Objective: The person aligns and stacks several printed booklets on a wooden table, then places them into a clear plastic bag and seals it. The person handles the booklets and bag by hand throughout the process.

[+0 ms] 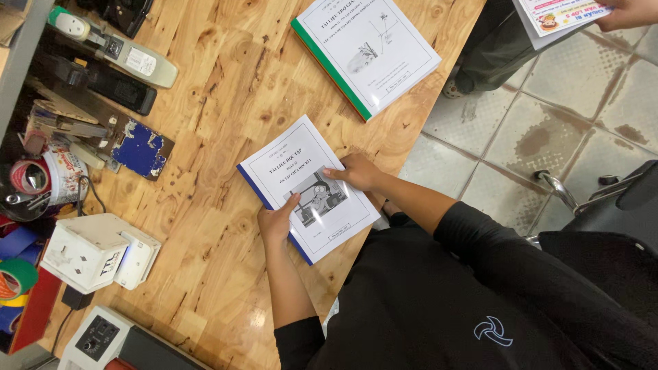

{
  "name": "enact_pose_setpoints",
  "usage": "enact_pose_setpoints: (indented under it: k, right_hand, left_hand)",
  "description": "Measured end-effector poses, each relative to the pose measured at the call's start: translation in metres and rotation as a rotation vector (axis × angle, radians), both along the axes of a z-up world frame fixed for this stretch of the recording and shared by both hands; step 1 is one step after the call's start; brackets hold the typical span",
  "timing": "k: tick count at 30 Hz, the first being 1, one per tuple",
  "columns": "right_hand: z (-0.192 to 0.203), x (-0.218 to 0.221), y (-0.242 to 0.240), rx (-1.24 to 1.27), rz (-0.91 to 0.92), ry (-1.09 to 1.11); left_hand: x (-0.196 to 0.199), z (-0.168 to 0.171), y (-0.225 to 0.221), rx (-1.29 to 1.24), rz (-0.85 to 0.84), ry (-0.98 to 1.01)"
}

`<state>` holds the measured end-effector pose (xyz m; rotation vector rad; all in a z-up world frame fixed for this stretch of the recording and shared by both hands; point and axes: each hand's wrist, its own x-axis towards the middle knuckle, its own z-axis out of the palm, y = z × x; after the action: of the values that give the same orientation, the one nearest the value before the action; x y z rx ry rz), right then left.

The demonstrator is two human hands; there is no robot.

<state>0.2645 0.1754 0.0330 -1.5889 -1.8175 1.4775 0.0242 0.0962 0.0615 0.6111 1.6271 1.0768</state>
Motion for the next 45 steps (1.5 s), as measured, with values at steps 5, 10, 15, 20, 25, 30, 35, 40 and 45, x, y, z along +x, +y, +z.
enact_pose_setpoints:
  k: [5, 10, 15, 20, 25, 30, 35, 40, 45]
  right_hand:
    - [0.002, -0.001, 0.000, -0.037, 0.008, -0.040]
    - [0.004, -0.001, 0.001, -0.100, -0.027, -0.043]
    - [0.004, -0.001, -0.001, -0.097, -0.035, -0.046]
    - [0.003, -0.001, 0.001, -0.070, -0.033, -0.066]
    - [-0.001, -0.001, -0.001, -0.045, -0.038, -0.064]
    - [-0.004, -0.001, 0.001, -0.039, -0.039, -0.064]
    - [-0.005, 0.000, 0.000, -0.059, -0.042, -0.065]
    - [-0.002, -0.002, 0.001, -0.063, -0.034, -0.067]
    - [-0.002, -0.002, 0.001, -0.081, -0.046, -0.063]
  left_hand:
    - [-0.001, 0.007, 0.000, -0.044, -0.004, -0.003]
    - [0.001, 0.011, -0.002, -0.039, -0.005, 0.006]
    - [0.000, 0.006, -0.004, -0.035, -0.016, 0.029]
    - [-0.001, 0.002, -0.004, -0.041, -0.021, 0.055]
    - [-0.002, -0.002, -0.005, -0.034, -0.011, 0.016]
    - [-0.004, -0.006, -0.005, -0.001, -0.014, 0.021]
    - [-0.003, -0.005, -0.005, 0.006, -0.018, 0.011]
    - [-0.002, 0.001, -0.005, -0.050, -0.010, 0.047]
    - [-0.002, 0.001, -0.004, -0.033, -0.004, 0.033]
